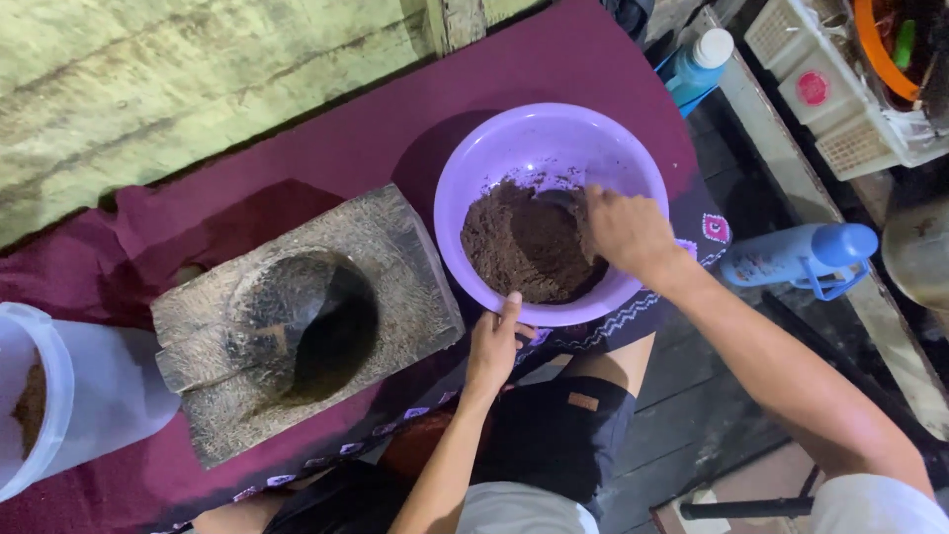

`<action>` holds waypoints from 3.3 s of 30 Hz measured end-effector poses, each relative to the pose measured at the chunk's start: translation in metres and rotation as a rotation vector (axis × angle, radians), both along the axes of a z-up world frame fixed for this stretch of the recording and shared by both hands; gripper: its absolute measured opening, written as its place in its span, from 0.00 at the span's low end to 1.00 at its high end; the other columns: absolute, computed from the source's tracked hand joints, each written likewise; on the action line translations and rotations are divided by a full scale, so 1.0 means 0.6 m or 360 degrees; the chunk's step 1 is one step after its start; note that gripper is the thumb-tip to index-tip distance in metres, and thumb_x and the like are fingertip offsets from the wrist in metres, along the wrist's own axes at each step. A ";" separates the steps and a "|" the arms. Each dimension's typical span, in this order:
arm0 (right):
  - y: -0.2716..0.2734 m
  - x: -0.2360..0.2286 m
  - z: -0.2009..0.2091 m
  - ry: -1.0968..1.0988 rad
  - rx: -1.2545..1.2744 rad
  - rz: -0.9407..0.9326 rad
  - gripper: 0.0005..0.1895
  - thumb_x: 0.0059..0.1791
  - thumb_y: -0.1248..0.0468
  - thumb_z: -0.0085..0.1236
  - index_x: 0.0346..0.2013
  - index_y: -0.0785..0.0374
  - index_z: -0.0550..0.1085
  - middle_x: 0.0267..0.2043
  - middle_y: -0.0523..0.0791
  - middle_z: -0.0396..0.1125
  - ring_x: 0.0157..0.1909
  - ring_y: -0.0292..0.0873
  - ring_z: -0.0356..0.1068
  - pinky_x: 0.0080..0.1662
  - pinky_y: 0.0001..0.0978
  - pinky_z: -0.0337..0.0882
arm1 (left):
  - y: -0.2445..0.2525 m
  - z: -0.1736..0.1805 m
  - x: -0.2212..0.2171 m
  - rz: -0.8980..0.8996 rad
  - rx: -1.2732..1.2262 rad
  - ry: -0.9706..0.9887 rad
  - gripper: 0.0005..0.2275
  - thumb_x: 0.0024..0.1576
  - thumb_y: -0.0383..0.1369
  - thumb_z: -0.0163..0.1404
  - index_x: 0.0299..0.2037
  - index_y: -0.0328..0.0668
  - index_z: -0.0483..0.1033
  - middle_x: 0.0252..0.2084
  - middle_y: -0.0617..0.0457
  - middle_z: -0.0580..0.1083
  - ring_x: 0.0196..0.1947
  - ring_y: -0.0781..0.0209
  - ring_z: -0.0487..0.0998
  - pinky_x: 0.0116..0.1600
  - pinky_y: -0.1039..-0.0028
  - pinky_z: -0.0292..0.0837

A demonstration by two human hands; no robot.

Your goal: The person is preparing soil by transferring it between a bucket, a mortar, and a bowl, then mixing it thoroughly using a spoon and their hands.

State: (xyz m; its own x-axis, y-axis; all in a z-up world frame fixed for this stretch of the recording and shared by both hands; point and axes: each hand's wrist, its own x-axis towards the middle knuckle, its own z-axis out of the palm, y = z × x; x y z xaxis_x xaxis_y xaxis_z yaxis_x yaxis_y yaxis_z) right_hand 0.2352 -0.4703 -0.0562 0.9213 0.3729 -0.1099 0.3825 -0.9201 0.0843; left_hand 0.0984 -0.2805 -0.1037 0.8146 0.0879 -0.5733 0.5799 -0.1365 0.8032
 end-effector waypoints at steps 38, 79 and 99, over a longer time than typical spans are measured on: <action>0.104 0.133 -0.085 -0.0664 -0.0120 0.1132 0.18 0.39 0.62 0.62 0.43 0.44 0.80 0.41 0.39 0.75 0.45 0.43 0.73 0.53 0.43 0.62 | -0.005 0.006 0.002 0.0169 0.0203 -0.0189 0.16 0.63 0.43 0.41 0.43 0.36 0.69 0.23 0.42 0.78 0.28 0.45 0.82 0.38 0.56 0.77; 0.026 0.009 -0.098 -0.0219 -0.0246 -0.0131 0.12 0.41 0.60 0.55 0.36 0.49 0.83 0.33 0.43 0.77 0.38 0.46 0.76 0.48 0.45 0.56 | -0.014 -0.014 0.001 0.0168 0.0086 -0.0185 0.18 0.64 0.48 0.39 0.44 0.38 0.66 0.21 0.48 0.79 0.28 0.54 0.84 0.38 0.69 0.77; -0.033 -0.076 -0.118 -0.0259 -0.0275 -0.0291 0.13 0.37 0.58 0.63 0.34 0.55 0.82 0.33 0.46 0.75 0.36 0.49 0.75 0.44 0.41 0.58 | -0.009 -0.020 -0.001 0.0147 0.0119 -0.0199 0.19 0.64 0.47 0.40 0.46 0.35 0.67 0.22 0.49 0.80 0.28 0.55 0.84 0.39 0.68 0.78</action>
State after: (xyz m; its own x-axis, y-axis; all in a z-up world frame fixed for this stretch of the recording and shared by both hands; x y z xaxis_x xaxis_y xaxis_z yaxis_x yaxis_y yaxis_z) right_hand 0.1897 -0.4902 -0.1273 0.9822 0.1876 -0.0027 0.1802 -0.9392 0.2921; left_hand 0.0977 -0.2860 -0.1154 0.8658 0.2042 -0.4568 0.4887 -0.1492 0.8596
